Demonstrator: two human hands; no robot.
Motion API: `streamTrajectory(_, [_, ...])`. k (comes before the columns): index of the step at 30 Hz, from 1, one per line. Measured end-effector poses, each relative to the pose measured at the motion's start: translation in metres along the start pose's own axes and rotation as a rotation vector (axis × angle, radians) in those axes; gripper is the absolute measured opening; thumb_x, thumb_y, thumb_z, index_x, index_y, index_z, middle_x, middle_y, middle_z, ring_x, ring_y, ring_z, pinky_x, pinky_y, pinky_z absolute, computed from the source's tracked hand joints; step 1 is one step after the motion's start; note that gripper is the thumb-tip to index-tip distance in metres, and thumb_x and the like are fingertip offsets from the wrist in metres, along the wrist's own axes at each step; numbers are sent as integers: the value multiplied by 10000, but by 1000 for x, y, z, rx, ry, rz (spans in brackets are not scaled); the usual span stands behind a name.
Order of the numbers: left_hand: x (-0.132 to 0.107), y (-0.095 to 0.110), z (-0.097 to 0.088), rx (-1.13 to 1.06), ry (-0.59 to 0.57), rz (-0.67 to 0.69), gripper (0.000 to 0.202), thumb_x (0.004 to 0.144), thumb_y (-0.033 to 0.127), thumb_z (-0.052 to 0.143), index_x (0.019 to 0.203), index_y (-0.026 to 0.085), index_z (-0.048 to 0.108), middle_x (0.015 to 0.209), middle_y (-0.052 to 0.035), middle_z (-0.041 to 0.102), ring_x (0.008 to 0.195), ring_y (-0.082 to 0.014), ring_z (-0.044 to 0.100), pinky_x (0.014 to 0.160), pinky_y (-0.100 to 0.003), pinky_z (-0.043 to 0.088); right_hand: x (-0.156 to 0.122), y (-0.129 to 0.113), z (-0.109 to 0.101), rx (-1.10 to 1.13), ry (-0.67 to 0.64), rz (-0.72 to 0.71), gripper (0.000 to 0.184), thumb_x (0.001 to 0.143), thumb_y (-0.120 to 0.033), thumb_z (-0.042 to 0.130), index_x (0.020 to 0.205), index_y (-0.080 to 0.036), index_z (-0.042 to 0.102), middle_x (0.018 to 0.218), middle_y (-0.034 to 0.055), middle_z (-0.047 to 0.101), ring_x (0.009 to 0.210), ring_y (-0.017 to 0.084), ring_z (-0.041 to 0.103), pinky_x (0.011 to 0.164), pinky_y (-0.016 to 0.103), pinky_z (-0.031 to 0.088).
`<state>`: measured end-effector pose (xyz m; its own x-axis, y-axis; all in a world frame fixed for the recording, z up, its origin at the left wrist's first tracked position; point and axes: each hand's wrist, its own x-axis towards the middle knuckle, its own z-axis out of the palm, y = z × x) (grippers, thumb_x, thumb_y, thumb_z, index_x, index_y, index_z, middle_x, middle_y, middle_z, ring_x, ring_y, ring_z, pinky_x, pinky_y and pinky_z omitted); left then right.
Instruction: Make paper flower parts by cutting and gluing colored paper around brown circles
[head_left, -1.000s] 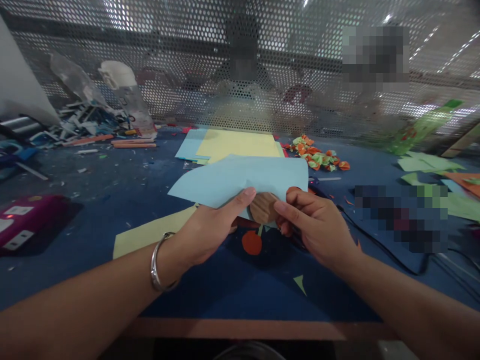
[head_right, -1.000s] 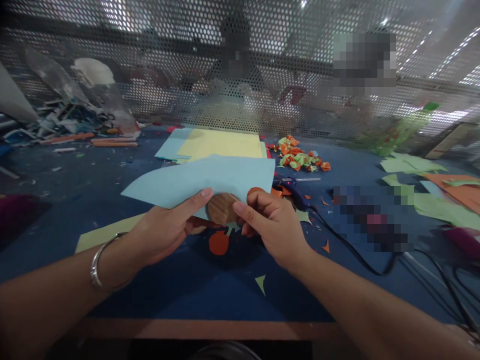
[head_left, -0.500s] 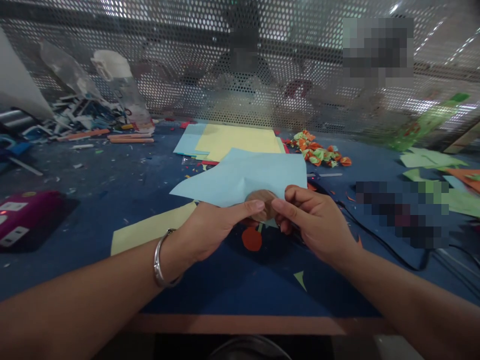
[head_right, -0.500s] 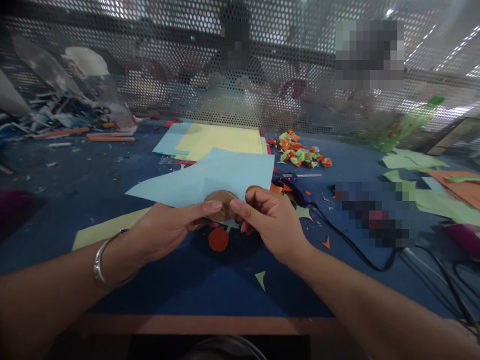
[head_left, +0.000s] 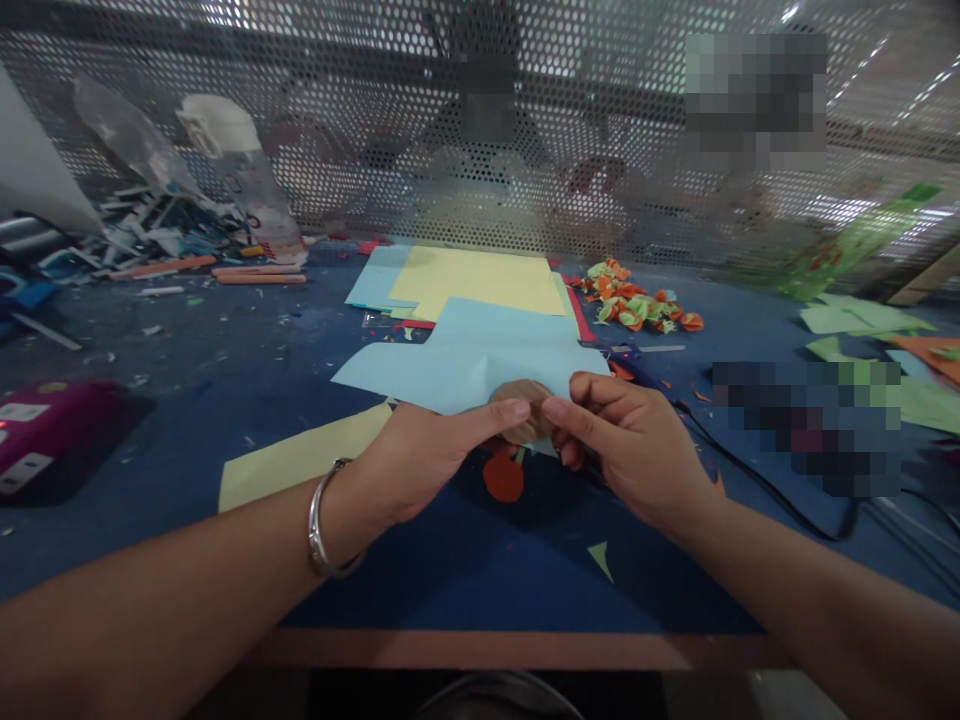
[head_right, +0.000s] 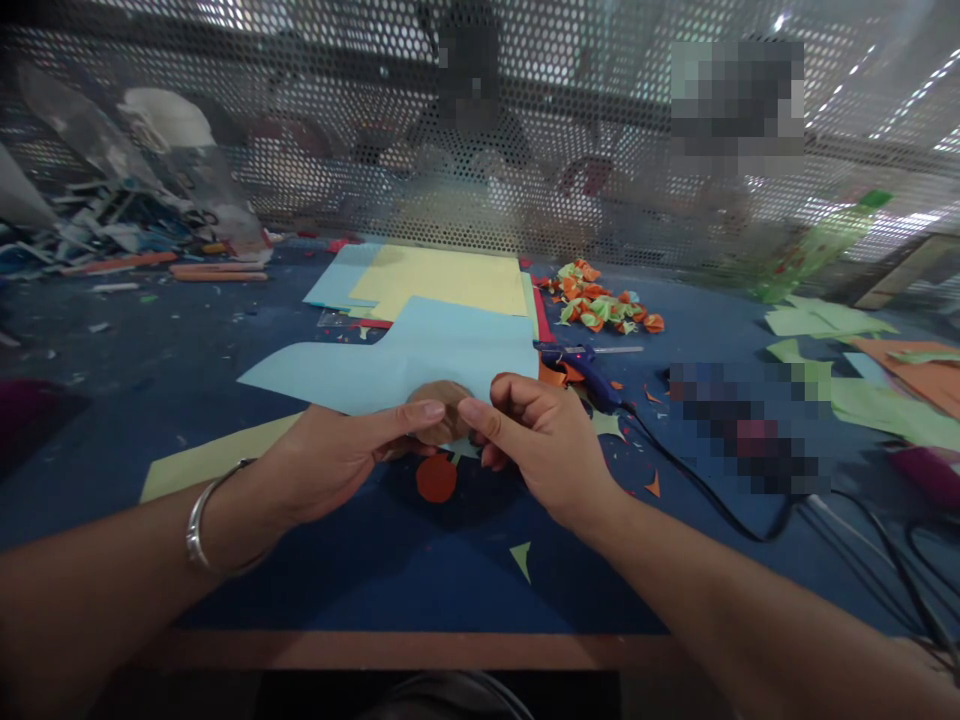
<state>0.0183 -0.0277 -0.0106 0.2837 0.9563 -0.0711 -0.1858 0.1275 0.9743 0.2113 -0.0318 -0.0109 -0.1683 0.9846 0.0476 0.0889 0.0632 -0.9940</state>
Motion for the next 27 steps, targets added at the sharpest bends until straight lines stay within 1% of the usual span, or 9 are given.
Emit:
streamTrajectory(4, [-2,1,1,-4,35,-23,238,752,416,843,757,192,765,809,-35,754,762,-188,649,730,-319,532,0,2,-1,-9,6,-1,423,827,-463,793,651,-187,526,550,-41,597,443,55,548,432,163,415])
streamTrajectory(7, [-2,3,2,58,110,-86,301,690,466,875,716,189,761,797,-42,751,731,-194,639,701,-334,538,1,3,-1,-14,12,0,422,817,-475,800,665,-189,530,551,-40,602,445,61,550,427,164,412])
streamTrajectory(9, [-2,4,2,91,138,-93,314,679,476,878,688,187,756,773,-42,741,714,-191,629,705,-336,539,1,3,-1,-9,14,7,427,805,-482,808,669,-192,525,553,-41,604,447,66,553,431,169,421])
streamTrajectory(13, [-1,0,1,48,69,-30,291,733,455,848,678,187,749,782,-50,747,745,-199,647,735,-338,546,0,3,0,-1,16,19,436,795,-486,814,661,-196,517,556,-37,607,441,72,555,424,178,429])
streamTrajectory(15, [-1,-3,1,28,54,-9,274,751,438,836,689,185,753,780,-49,749,752,-201,654,736,-336,549,0,3,0,4,19,16,435,793,-483,816,653,-196,521,553,-36,605,434,70,552,416,178,423])
streamTrajectory(22, [-1,-1,1,15,33,-41,264,771,415,820,721,166,752,788,-43,738,764,-187,661,759,-325,551,0,3,0,32,19,26,432,781,-459,833,652,-193,519,553,-40,612,431,60,557,412,158,418])
streamTrajectory(27, [-1,0,1,22,14,-44,283,769,446,821,730,174,751,796,-45,755,775,-197,679,784,-336,548,0,4,0,55,13,35,429,786,-447,833,648,-192,518,559,-40,617,430,58,564,422,155,437])
